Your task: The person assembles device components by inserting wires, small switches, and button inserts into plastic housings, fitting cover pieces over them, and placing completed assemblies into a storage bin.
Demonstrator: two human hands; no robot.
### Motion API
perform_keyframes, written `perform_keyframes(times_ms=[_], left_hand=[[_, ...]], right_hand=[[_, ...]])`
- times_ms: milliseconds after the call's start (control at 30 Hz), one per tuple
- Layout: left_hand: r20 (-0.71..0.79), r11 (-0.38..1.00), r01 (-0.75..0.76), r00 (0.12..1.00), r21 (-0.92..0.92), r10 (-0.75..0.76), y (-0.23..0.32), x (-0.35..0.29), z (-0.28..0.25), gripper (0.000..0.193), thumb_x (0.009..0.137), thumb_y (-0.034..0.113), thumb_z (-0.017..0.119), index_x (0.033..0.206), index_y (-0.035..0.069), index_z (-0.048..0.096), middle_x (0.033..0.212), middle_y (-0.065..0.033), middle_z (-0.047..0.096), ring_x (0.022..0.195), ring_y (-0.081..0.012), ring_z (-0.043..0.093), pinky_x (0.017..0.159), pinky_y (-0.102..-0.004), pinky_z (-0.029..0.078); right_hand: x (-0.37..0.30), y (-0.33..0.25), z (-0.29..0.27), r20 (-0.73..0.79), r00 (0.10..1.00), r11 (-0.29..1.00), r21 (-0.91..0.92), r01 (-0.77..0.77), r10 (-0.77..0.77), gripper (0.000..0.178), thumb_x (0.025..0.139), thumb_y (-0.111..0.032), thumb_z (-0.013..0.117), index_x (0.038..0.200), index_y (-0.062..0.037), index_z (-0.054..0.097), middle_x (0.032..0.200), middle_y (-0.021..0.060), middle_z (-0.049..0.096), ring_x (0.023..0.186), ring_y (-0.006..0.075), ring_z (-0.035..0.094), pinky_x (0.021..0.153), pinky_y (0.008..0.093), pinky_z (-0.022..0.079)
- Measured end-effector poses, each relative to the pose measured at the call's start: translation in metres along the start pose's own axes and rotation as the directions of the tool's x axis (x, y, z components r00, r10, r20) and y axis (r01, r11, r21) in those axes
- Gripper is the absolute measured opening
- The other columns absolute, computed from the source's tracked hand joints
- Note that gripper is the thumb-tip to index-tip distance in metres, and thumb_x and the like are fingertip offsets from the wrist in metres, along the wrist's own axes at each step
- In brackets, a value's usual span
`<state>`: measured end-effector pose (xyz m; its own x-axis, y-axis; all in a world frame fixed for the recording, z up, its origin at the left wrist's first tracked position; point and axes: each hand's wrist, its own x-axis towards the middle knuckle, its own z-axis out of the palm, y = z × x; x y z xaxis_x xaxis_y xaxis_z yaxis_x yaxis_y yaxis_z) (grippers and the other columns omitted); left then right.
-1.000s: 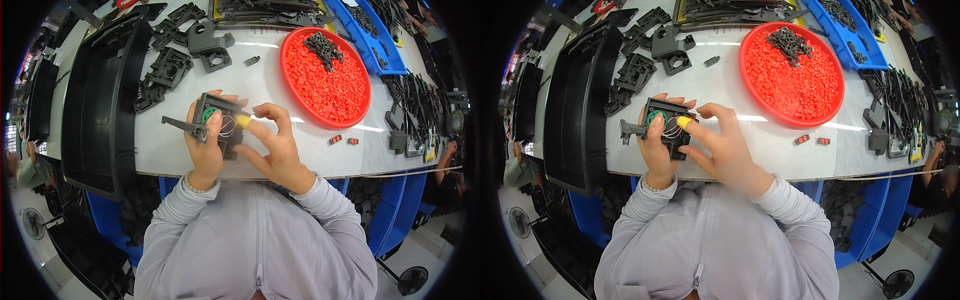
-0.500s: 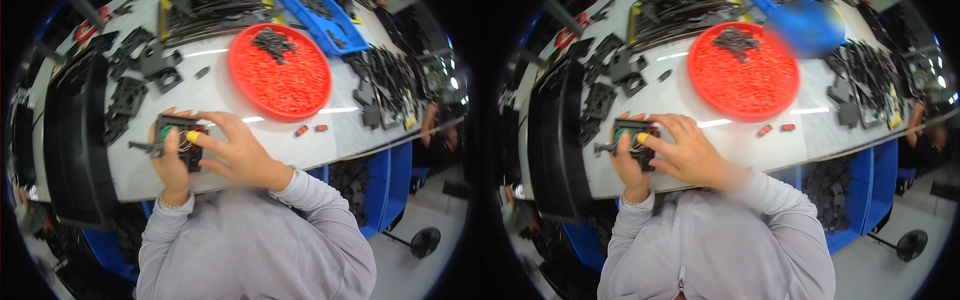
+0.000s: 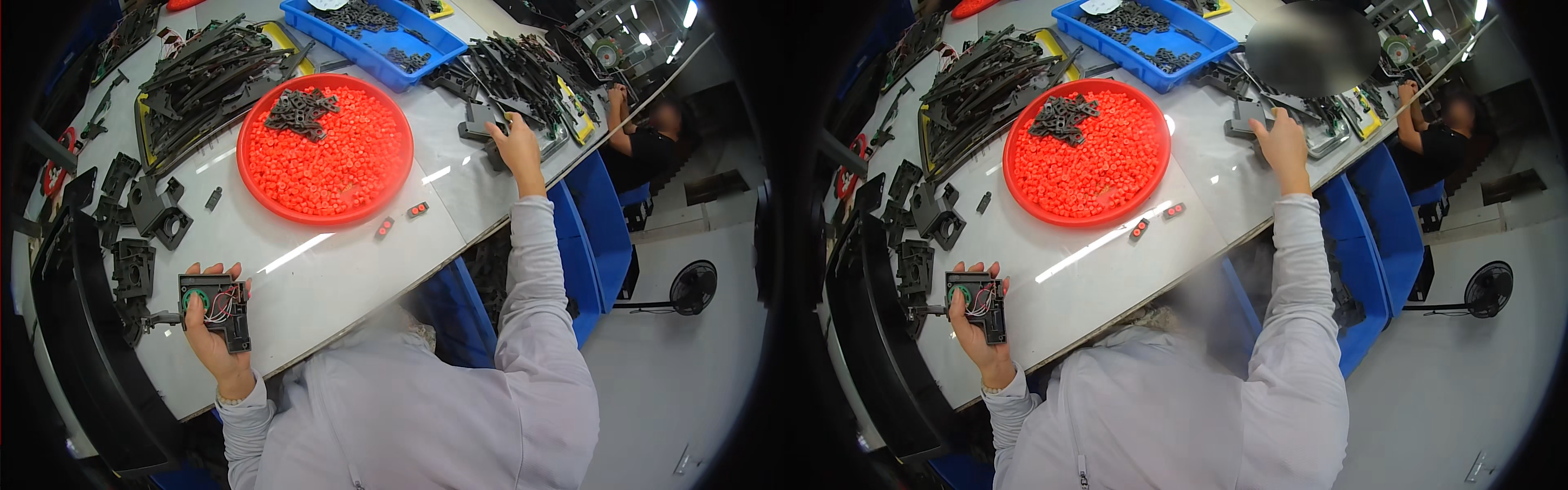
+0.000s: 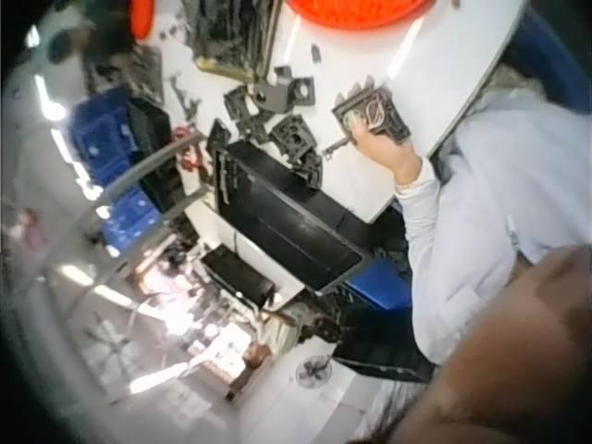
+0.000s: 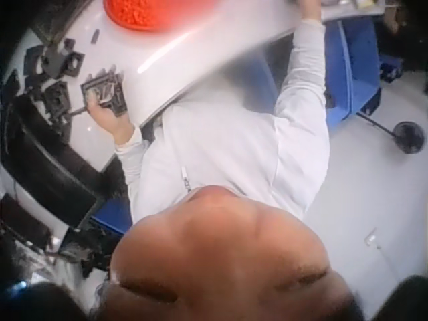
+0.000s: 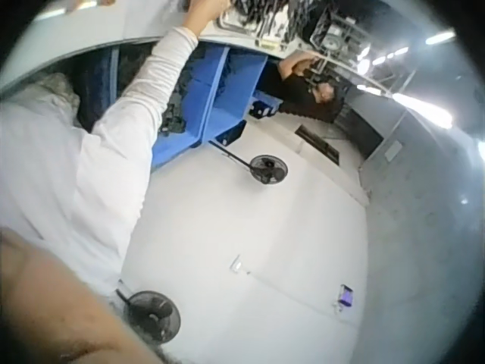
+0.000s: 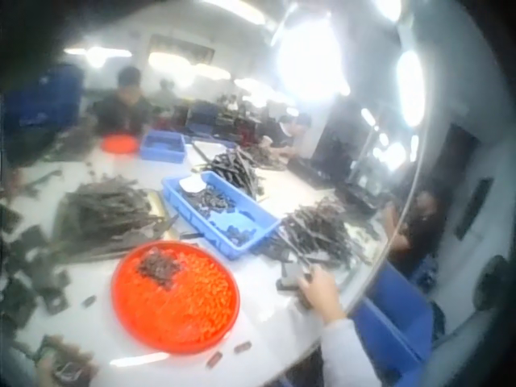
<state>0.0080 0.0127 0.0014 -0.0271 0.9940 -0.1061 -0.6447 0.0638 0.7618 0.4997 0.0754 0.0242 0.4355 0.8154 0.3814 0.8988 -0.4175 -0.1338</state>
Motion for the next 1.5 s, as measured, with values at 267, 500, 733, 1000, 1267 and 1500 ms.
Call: perform_keyframes(times_ms=[267,500,733,1000,1267,1500], left_hand=[[-0.063,0.999,-0.013,0.998,0.042,0.016,-0.003,-0.008,0.011,0.045,0.089,0.024,0.047,0.125,-0.001,0.038,0.111,-0.0194,0.054,0.104,-0.0349,0.056,0.082,-0.0432,0.053],[0.056,0.999,0.029,0.998,-0.036,-0.027,-0.007,-0.002,0.013,0.042,0.09,0.025,0.047,0.124,0.001,0.039,0.117,-0.0214,0.051,0.107,-0.0376,0.054,0.082,-0.0452,0.053],[0.049,0.999,-0.005,0.999,-0.047,0.007,-0.006,-0.007,0.016,0.04,0.09,0.022,0.048,0.122,0.001,0.04,0.115,-0.0224,0.052,0.107,-0.0365,0.055,0.081,-0.0444,0.054],[0.053,0.991,-0.118,0.992,0.057,0.115,0.006,-0.014,0.011,0.037,0.091,0.016,0.05,0.121,-0.003,0.04,0.111,-0.0205,0.056,0.102,-0.0288,0.059,0.081,-0.0396,0.053],[0.102,0.978,-0.185,0.979,0.094,0.175,0.0,-0.014,0.003,0.035,0.09,0.011,0.051,0.12,-0.005,0.04,0.109,-0.0179,0.057,0.1,-0.0231,0.059,0.086,-0.0337,0.05],[0.076,0.951,-0.171,0.985,0.258,0.157,0.002,-0.012,0.008,0.037,0.087,0.012,0.046,0.12,-0.005,0.039,0.106,-0.0216,0.057,0.1,-0.0289,0.06,0.084,-0.0371,0.052]], right_hand=[[0.043,-0.031,0.049,0.145,0.978,0.979,-0.161,-0.126,0.149,0.054,0.067,-0.041,0.066,0.11,-0.0098,0.055,0.107,0.0184,0.059,0.102,0.0361,0.057,0.083,0.0492,0.045],[0.038,-0.017,0.029,-0.201,0.977,0.878,0.451,0.158,-0.073,0.052,0.071,-0.021,0.07,0.117,-0.0044,0.052,0.099,0.0147,0.06,0.092,0.0247,0.059,0.079,0.0351,0.048],[-0.099,-0.179,-0.04,-0.082,0.812,0.034,0.992,0.125,-0.578,0.059,0.071,-0.002,0.07,0.125,0.0024,0.045,0.123,0.0129,0.05,0.108,0.0218,0.052,0.09,0.0376,0.045],[-0.137,-0.265,-0.076,-0.03,0.509,0.139,0.946,0.292,-0.86,0.061,0.053,-0.002,0.073,0.111,-0.0047,0.056,0.108,0.014,0.055,0.097,0.0296,0.056,0.08,0.0349,0.047],[-0.134,-0.283,-0.084,-0.068,0.1,-0.013,0.88,0.475,-0.993,0.055,0.052,-0.005,0.07,0.105,-0.0063,0.054,0.105,0.0109,0.056,0.09,0.0285,0.053,0.078,0.0362,0.046],[-0.125,-0.288,-0.089,0.089,-0.103,0.021,0.852,0.524,-0.991,0.052,0.056,-0.011,0.067,0.106,-0.0064,0.053,0.101,0.0079,0.056,0.088,0.0262,0.052,0.074,0.0356,0.046]])
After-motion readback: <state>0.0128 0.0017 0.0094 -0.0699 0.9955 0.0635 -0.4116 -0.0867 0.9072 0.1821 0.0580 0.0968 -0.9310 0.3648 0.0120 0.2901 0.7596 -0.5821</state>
